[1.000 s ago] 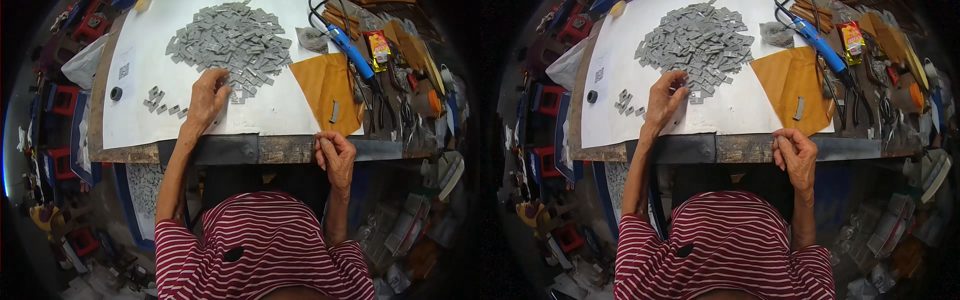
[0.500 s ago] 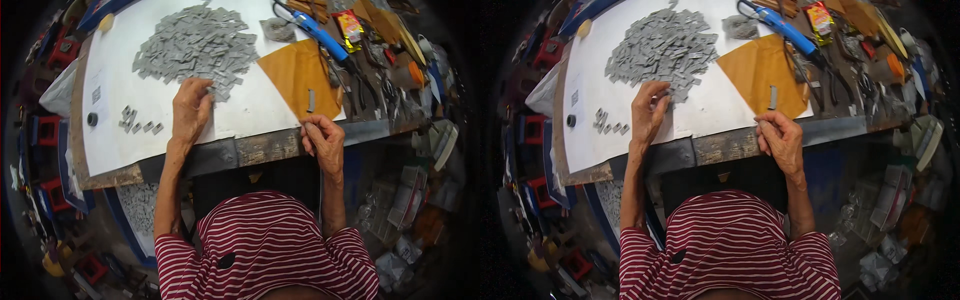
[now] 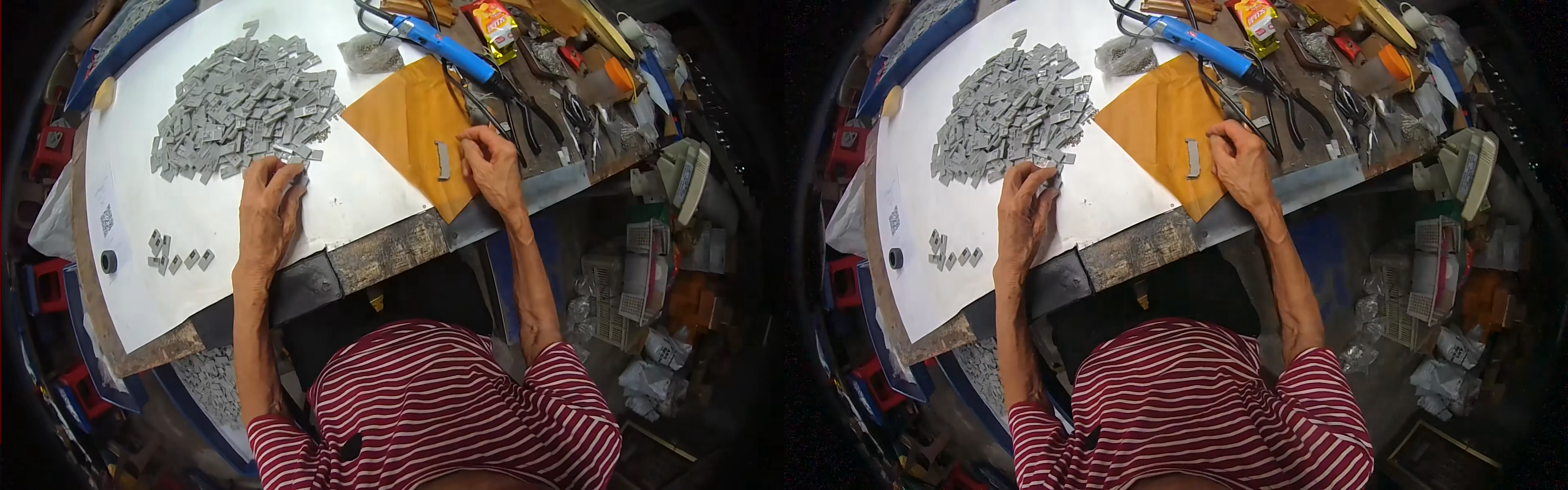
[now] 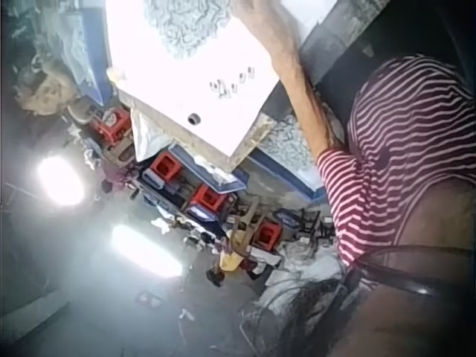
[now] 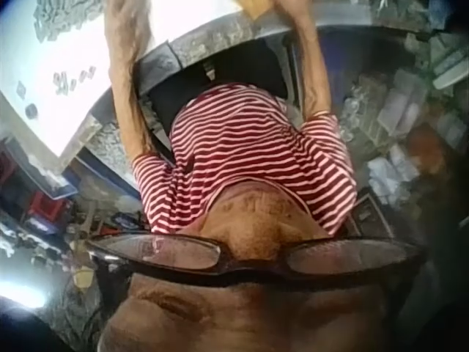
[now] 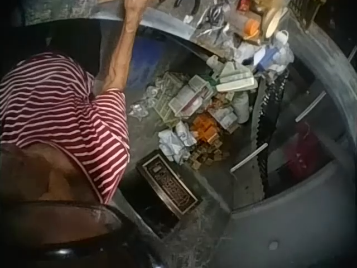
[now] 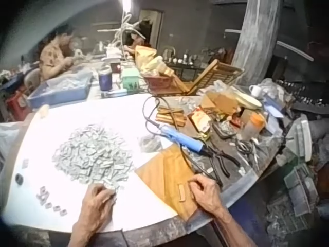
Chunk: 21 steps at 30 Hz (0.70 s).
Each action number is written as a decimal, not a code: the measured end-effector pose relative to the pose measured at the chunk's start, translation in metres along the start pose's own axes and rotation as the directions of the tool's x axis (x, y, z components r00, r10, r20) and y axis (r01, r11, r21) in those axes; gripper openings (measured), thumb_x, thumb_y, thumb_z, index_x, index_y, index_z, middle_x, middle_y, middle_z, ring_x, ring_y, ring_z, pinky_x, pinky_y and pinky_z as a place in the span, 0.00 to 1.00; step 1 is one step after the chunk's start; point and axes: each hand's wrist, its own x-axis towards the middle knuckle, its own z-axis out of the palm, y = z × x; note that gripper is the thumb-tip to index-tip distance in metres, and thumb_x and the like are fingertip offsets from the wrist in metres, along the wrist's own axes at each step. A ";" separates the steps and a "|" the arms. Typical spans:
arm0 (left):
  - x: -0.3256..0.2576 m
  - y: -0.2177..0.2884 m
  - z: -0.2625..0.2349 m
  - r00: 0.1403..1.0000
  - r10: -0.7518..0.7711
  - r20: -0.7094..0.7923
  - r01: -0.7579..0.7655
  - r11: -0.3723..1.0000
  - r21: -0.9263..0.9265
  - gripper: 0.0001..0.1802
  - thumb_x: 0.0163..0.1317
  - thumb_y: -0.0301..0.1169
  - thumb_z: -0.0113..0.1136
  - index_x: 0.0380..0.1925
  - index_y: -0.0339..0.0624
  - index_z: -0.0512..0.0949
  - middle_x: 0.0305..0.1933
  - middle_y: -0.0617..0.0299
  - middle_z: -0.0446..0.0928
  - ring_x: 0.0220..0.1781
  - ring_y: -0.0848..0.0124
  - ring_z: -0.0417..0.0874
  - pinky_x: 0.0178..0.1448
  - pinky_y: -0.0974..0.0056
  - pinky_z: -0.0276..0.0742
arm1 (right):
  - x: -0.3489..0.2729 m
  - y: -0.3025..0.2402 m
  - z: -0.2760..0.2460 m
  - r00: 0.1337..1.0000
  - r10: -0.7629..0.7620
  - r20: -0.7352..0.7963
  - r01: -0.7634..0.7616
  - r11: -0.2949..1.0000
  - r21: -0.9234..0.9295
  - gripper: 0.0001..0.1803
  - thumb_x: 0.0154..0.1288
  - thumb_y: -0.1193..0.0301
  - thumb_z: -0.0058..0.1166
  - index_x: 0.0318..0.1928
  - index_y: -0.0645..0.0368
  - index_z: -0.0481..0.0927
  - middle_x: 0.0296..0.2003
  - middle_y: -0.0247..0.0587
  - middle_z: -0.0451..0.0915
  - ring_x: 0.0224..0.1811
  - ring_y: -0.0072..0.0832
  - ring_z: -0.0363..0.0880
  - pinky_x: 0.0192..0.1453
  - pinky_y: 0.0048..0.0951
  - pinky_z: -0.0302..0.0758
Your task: Assembling and inspecting small metal hardware components at a workbench.
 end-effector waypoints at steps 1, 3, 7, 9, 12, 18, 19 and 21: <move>0.000 0.000 0.000 1.000 0.001 -0.001 -0.001 1.000 -0.004 0.15 0.47 0.18 0.59 0.37 0.37 0.75 0.42 0.51 0.69 0.43 0.57 0.73 0.45 0.61 0.71 | 0.005 0.007 0.002 0.992 -0.130 0.005 0.129 0.979 -0.158 0.06 0.61 0.77 0.46 0.35 0.68 0.74 0.20 0.35 0.72 0.18 0.18 0.70 0.22 0.19 0.65; -0.001 -0.002 0.001 1.000 0.007 -0.013 -0.007 1.000 -0.009 0.13 0.47 0.18 0.59 0.35 0.36 0.74 0.41 0.51 0.69 0.41 0.57 0.73 0.45 0.61 0.71 | 0.009 0.017 0.003 0.973 -0.226 0.037 0.226 0.924 -0.309 0.06 0.61 0.76 0.47 0.36 0.66 0.75 0.23 0.35 0.73 0.20 0.17 0.69 0.25 0.20 0.67; 0.000 0.000 0.000 1.000 -0.005 -0.022 0.005 1.000 -0.013 0.11 0.47 0.18 0.59 0.33 0.35 0.74 0.40 0.51 0.70 0.41 0.56 0.74 0.44 0.61 0.71 | 0.014 0.003 0.004 0.931 -0.348 0.113 0.362 0.836 -0.412 0.06 0.60 0.76 0.48 0.36 0.66 0.75 0.26 0.36 0.73 0.24 0.19 0.71 0.28 0.21 0.68; 0.000 0.000 0.000 1.000 -0.002 -0.016 0.002 1.000 -0.020 0.11 0.46 0.18 0.59 0.33 0.35 0.74 0.40 0.51 0.70 0.40 0.56 0.74 0.44 0.61 0.71 | 0.015 -0.002 0.003 0.935 -0.303 0.183 0.353 0.843 -0.407 0.06 0.56 0.78 0.48 0.34 0.66 0.75 0.30 0.48 0.74 0.31 0.41 0.75 0.35 0.34 0.71; 0.000 -0.001 0.000 1.000 -0.003 -0.021 0.003 1.000 -0.019 0.11 0.46 0.18 0.59 0.33 0.35 0.74 0.40 0.51 0.70 0.40 0.56 0.74 0.44 0.61 0.71 | 0.020 -0.003 0.000 0.878 -0.387 0.280 0.474 0.779 -0.411 0.06 0.56 0.79 0.47 0.34 0.66 0.74 0.31 0.48 0.74 0.31 0.43 0.74 0.35 0.35 0.71; 0.002 0.000 0.000 1.000 0.022 -0.022 -0.022 1.000 -0.002 0.11 0.47 0.18 0.59 0.33 0.35 0.74 0.39 0.51 0.70 0.40 0.56 0.74 0.44 0.61 0.71 | 0.022 -0.004 -0.003 0.827 -0.415 0.378 0.558 0.682 -0.472 0.05 0.56 0.79 0.49 0.35 0.65 0.74 0.29 0.45 0.73 0.30 0.41 0.74 0.32 0.32 0.69; 0.002 0.001 -0.001 1.000 0.019 -0.023 -0.020 1.000 -0.002 0.11 0.47 0.18 0.59 0.33 0.35 0.74 0.39 0.51 0.70 0.40 0.56 0.74 0.44 0.61 0.71 | 0.023 -0.004 -0.003 0.826 -0.415 0.381 0.560 0.682 -0.471 0.05 0.56 0.79 0.49 0.35 0.65 0.74 0.29 0.45 0.73 0.30 0.41 0.74 0.32 0.32 0.69; 0.001 0.000 -0.002 0.999 0.020 -0.029 -0.020 1.000 0.010 0.11 0.47 0.18 0.58 0.33 0.35 0.74 0.39 0.51 0.71 0.40 0.56 0.74 0.44 0.61 0.71 | 0.024 -0.004 -0.001 0.806 -0.429 0.407 0.590 0.633 -0.501 0.05 0.56 0.80 0.49 0.34 0.66 0.73 0.29 0.46 0.73 0.30 0.43 0.74 0.32 0.34 0.70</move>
